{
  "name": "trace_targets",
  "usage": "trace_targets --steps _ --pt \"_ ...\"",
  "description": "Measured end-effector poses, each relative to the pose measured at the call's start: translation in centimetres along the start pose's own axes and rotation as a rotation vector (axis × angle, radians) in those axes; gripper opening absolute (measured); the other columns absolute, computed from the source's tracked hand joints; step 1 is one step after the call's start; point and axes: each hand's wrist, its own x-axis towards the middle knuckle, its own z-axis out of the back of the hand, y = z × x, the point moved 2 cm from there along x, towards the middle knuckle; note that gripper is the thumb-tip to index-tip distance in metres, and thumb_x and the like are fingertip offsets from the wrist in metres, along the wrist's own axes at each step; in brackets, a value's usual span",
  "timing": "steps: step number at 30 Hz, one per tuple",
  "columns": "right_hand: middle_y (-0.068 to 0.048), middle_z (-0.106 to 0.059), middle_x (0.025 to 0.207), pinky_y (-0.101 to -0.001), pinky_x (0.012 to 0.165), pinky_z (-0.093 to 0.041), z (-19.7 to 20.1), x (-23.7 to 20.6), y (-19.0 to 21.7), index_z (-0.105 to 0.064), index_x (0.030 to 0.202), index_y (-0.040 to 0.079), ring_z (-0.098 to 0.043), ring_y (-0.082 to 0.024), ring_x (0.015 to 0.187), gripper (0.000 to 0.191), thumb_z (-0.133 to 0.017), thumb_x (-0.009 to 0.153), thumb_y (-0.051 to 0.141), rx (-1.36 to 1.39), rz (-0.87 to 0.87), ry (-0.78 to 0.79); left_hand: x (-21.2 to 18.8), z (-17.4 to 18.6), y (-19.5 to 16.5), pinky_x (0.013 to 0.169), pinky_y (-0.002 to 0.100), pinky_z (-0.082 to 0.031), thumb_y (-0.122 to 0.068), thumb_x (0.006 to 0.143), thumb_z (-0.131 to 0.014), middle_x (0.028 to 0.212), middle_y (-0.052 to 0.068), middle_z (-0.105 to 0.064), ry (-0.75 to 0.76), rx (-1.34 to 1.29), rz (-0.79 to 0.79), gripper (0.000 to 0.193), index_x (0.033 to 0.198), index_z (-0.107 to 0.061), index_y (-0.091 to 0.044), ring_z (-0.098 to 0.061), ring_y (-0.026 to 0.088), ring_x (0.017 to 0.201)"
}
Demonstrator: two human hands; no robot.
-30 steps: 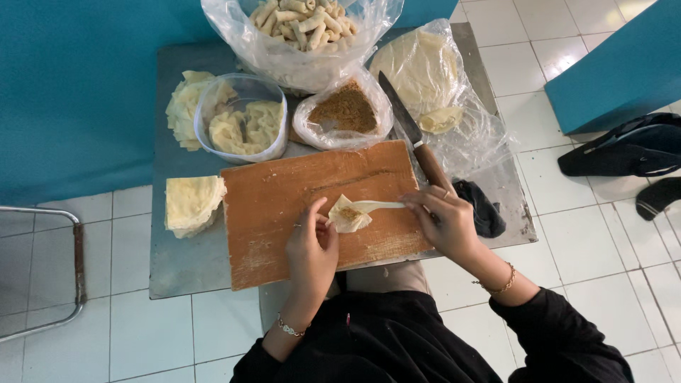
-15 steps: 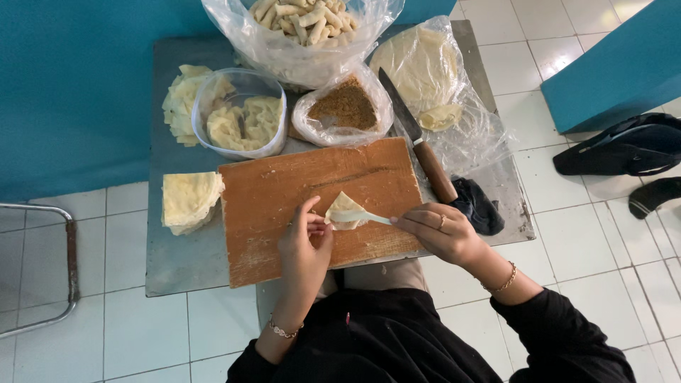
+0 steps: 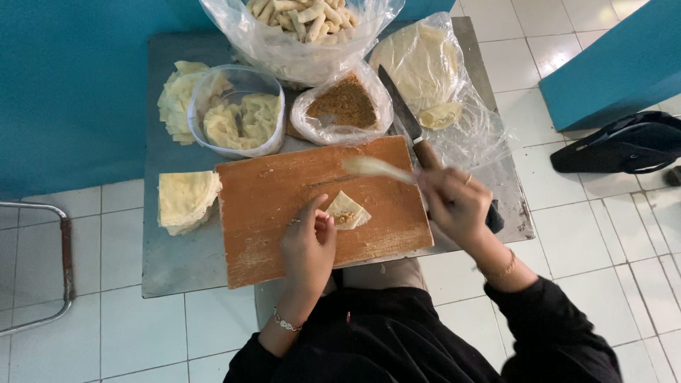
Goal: The person sits on the floor with a cutting board on their lap, folding thin pastry sheets into triangular pieces. They spoon a brown filling from a plastic-lined bowl onto the folded wrappers and fold the wrappers closed into filled parcels, working one piece at a time.
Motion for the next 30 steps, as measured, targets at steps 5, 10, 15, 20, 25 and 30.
trace_targets --steps 5,10,15,20,25,30 --pt "-0.011 -0.075 0.103 -0.0298 0.074 -0.059 -2.8 4.3 -1.6 -0.078 0.115 0.004 -0.076 -0.02 0.088 0.02 -0.071 0.098 -0.004 -0.096 -0.132 -0.107 -0.2 -0.2 -0.4 0.068 0.034 -0.058 0.004 0.086 -0.071 0.091 0.008 -0.071 -0.074 0.023 -0.091 0.041 0.125 -0.063 -0.006 -0.072 0.021 0.076" --pt "-0.015 -0.073 0.124 -0.0337 0.084 -0.062 -4.0 4.9 -0.3 -0.078 0.119 0.007 -0.074 -0.027 0.104 0.027 -0.069 0.094 0.003 -0.243 0.081 0.054 -0.3 0.0 -0.8 0.072 0.037 -0.056 0.006 0.087 -0.071 0.092 0.011 -0.071 -0.109 0.042 -0.132 0.038 0.122 -0.064 -0.006 -0.072 0.024 0.08" --pt "-0.003 -0.074 0.109 -0.0343 0.076 -0.06 -3.4 2.0 1.6 -0.078 0.102 0.012 -0.075 -0.022 0.091 0.012 -0.078 0.095 0.021 -0.237 -0.103 0.257 -0.1 0.0 -1.1 0.075 0.038 -0.057 0.005 0.088 -0.07 0.094 0.012 -0.07 -0.095 0.006 -0.209 0.039 0.126 -0.062 -0.003 -0.072 0.026 0.084" --pt "-0.006 -0.072 0.102 -0.0398 0.073 -0.055 -4.4 -0.4 3.8 -0.077 0.101 0.013 -0.069 -0.03 0.086 0.03 -0.08 0.082 0.036 -0.236 -0.196 0.476 0.0 -0.3 -1.3 0.075 0.04 -0.056 0.004 0.09 -0.07 0.092 0.012 -0.069 -0.028 -0.006 -0.218 0.04 0.128 -0.061 -0.004 -0.07 0.028 0.084" --pt "-0.009 -0.066 0.098 -0.0417 0.078 -0.052 -5.3 -0.4 4.4 -0.073 0.096 0.009 -0.062 -0.032 0.095 0.029 -0.08 0.081 0.033 -0.19 -0.149 0.408 -0.1 -0.2 -1.4 0.076 0.044 -0.055 0.003 0.093 -0.067 0.096 0.017 -0.068 0.047 -0.032 -0.25 0.04 0.131 -0.058 -0.004 -0.069 0.034 0.088" --pt "-0.008 -0.067 0.093 -0.0413 0.08 -0.051 -5.5 0.0 4.3 -0.072 0.094 0.009 -0.062 -0.032 0.091 0.02 -0.08 0.082 0.023 -0.075 -0.196 0.414 0.1 0.3 -1.0 0.081 0.047 -0.053 0.006 0.089 -0.064 0.105 0.021 -0.067 0.147 0.005 -0.28 0.043 0.131 -0.056 -0.003 -0.066 0.039 0.096"
